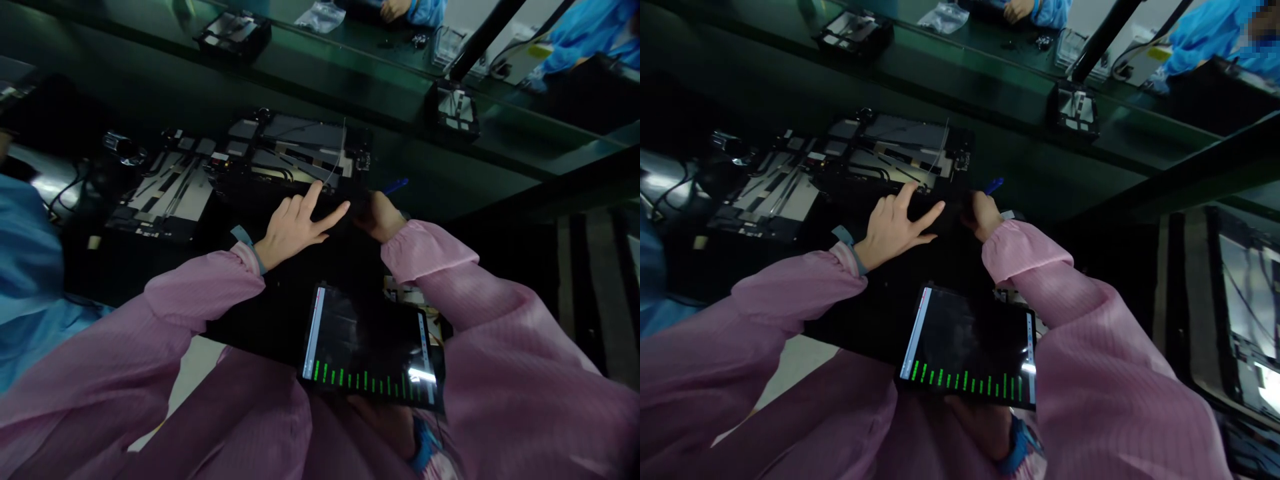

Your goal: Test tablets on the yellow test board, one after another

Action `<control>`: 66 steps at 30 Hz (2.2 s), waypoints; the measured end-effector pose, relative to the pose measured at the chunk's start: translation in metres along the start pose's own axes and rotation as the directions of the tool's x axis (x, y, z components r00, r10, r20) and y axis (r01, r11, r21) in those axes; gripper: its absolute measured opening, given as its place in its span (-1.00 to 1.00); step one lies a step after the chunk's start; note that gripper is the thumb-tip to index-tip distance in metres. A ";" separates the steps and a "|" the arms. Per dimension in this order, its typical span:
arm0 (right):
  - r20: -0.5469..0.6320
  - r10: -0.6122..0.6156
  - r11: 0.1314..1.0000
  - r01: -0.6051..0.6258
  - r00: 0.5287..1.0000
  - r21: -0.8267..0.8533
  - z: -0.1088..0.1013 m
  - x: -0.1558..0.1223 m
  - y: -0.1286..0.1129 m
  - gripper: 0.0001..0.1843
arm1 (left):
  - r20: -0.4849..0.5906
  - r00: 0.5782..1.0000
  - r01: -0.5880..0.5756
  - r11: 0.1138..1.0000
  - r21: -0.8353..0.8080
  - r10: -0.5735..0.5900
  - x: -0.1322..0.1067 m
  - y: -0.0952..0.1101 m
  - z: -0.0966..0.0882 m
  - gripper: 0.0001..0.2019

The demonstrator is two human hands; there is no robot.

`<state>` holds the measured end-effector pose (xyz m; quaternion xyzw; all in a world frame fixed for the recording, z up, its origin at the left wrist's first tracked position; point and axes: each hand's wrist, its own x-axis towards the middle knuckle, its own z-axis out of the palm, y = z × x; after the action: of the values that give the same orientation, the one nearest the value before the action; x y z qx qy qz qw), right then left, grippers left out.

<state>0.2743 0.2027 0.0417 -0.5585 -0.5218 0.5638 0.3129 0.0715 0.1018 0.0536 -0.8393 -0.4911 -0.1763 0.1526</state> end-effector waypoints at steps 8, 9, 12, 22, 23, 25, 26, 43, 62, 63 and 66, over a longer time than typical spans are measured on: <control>-0.056 0.280 0.911 -0.246 0.958 0.331 0.009 -0.034 0.000 -0.83 | -0.088 0.990 0.105 0.993 -0.045 -0.109 0.007 -0.010 -0.003 -0.32; -0.011 0.266 0.914 -0.248 0.964 0.320 0.011 -0.040 0.004 -0.85 | -0.078 0.990 0.112 0.991 -0.069 -0.117 0.005 -0.009 0.000 -0.33; 0.159 0.134 0.949 -0.172 0.978 0.263 0.014 -0.053 0.013 -0.90 | -0.076 0.990 0.107 0.986 -0.131 -0.117 0.002 -0.007 0.007 -0.35; 0.177 -0.115 0.979 0.081 0.977 0.187 0.012 -0.048 0.022 -0.76 | -0.183 0.980 0.070 0.996 -0.059 -0.080 0.003 -0.019 0.012 -0.26; 0.190 -0.149 0.983 0.125 0.970 0.132 0.013 -0.049 0.023 -0.76 | -0.177 0.981 0.072 0.995 -0.074 -0.084 0.002 -0.019 0.012 -0.25; 0.209 -0.209 0.978 0.206 0.955 0.035 0.014 -0.049 0.026 -0.77 | -0.158 0.981 0.091 0.989 -0.121 -0.109 0.002 -0.020 0.011 -0.22; 0.206 -0.231 0.972 0.236 0.951 0.000 0.016 -0.048 0.027 -0.77 | -0.151 0.982 0.096 0.986 -0.138 -0.116 0.002 -0.020 0.010 -0.21; 0.140 -0.303 0.924 0.326 0.943 -0.200 0.022 -0.051 0.019 -0.96 | -0.021 0.987 0.152 0.977 -0.150 -0.157 0.004 -0.019 0.001 -0.21; -0.232 -0.707 0.706 0.682 0.668 -0.188 0.056 -0.118 -0.103 -0.88 | -0.033 0.939 0.343 0.926 0.157 -0.342 -0.153 -0.076 -0.083 -0.47; -0.183 -0.711 0.704 0.684 0.679 -0.192 0.068 -0.126 -0.105 -0.88 | 0.012 0.936 0.344 0.919 0.192 -0.352 -0.168 -0.093 -0.081 -0.48; 0.019 -0.684 0.708 0.670 0.729 -0.223 0.106 -0.138 -0.100 -0.91 | 0.066 0.948 0.288 0.929 0.233 -0.310 -0.188 -0.135 -0.068 -0.58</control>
<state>0.1746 0.0743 0.1597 -0.3767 -0.7372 0.3315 0.4525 -0.1426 -0.0083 0.0419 -0.7404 -0.6369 -0.0988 0.1908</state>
